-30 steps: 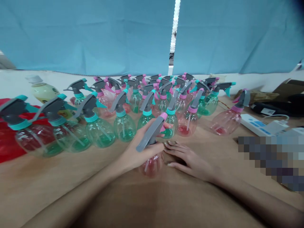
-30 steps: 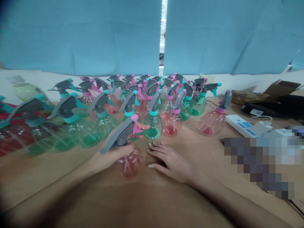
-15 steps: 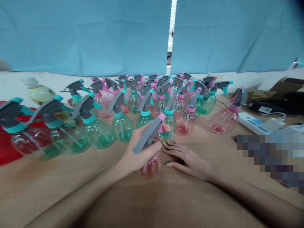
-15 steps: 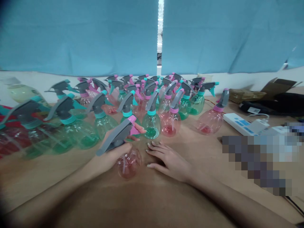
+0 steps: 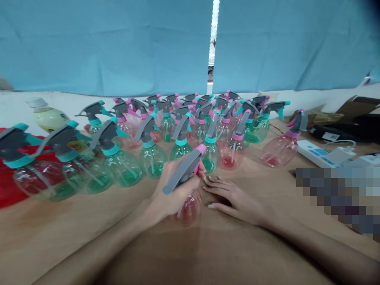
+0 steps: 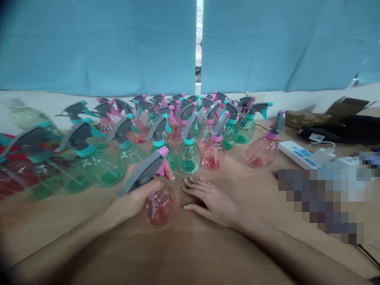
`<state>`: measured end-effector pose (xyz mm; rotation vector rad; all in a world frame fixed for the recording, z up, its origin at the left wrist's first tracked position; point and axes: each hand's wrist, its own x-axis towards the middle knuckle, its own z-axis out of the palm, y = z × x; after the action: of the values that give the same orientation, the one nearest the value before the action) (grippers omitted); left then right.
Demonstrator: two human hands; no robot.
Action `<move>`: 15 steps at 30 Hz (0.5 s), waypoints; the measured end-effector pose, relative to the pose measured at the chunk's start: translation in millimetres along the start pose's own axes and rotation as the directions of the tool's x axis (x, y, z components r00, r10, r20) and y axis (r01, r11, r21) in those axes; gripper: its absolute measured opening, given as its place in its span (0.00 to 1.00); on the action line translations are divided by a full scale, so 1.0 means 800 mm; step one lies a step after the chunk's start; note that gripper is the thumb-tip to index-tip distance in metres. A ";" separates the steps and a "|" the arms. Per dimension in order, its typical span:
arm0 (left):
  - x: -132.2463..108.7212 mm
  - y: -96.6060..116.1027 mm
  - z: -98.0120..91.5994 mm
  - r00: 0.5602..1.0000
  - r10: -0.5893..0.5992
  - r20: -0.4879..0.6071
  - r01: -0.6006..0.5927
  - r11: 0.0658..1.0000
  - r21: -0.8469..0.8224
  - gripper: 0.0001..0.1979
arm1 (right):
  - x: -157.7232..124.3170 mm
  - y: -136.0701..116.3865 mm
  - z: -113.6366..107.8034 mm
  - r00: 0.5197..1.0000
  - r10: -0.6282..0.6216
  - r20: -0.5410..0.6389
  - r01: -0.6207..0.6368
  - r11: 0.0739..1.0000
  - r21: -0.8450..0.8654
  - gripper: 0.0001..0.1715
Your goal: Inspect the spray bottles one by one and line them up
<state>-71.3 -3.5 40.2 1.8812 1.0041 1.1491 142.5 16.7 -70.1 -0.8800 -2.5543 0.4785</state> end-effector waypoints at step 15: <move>-0.005 -0.006 0.003 0.997 -0.046 -0.064 0.050 0.997 0.066 0.16 | 0.000 0.001 0.000 1.000 -0.001 -0.002 0.001 1.000 0.001 0.31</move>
<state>-71.7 -5.3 33.3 1.8737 1.1298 1.1652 142.8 16.8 -70.5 -0.8789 -2.5526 0.4790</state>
